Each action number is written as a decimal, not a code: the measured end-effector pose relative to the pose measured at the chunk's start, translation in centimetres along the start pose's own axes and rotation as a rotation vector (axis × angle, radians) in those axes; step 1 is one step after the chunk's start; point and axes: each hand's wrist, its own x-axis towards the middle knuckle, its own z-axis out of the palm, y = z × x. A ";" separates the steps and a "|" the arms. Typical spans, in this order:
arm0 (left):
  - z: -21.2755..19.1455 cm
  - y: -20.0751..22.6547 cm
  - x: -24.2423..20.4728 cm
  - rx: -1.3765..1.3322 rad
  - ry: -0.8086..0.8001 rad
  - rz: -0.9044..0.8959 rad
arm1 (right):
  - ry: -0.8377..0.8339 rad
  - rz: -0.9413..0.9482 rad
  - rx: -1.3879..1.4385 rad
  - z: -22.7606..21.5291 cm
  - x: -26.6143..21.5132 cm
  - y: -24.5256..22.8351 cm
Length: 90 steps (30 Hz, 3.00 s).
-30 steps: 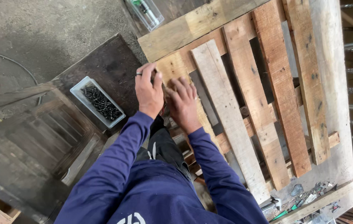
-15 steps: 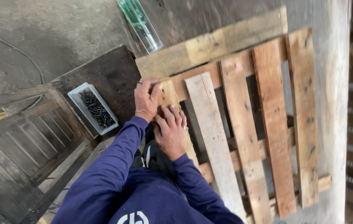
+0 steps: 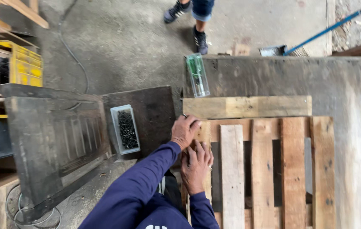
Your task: The person assembles a wood structure by arranging individual wood planks into a grid pattern on a workbench, aligning the slats, and picking up nails from a plastic container by hand.
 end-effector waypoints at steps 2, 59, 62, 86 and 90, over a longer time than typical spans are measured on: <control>0.2 -0.2 -0.1 -0.014 0.002 -0.003 | 0.019 -0.010 -0.003 0.1 -0.1 0.0; -1.4 -0.5 -3.7 -0.233 0.079 -0.047 | 0.135 0.118 0.001 3.3 5.6 3.8; -2.8 -0.8 -2.0 -0.164 -0.138 -0.149 | 0.144 0.108 -0.017 3.0 5.8 3.4; -5.7 -0.6 1.5 -0.040 -0.485 -0.135 | 0.079 0.262 -0.059 3.5 5.8 3.3; -5.4 -0.5 1.7 -0.012 -0.514 -0.220 | 0.086 0.236 -0.095 4.6 6.6 4.5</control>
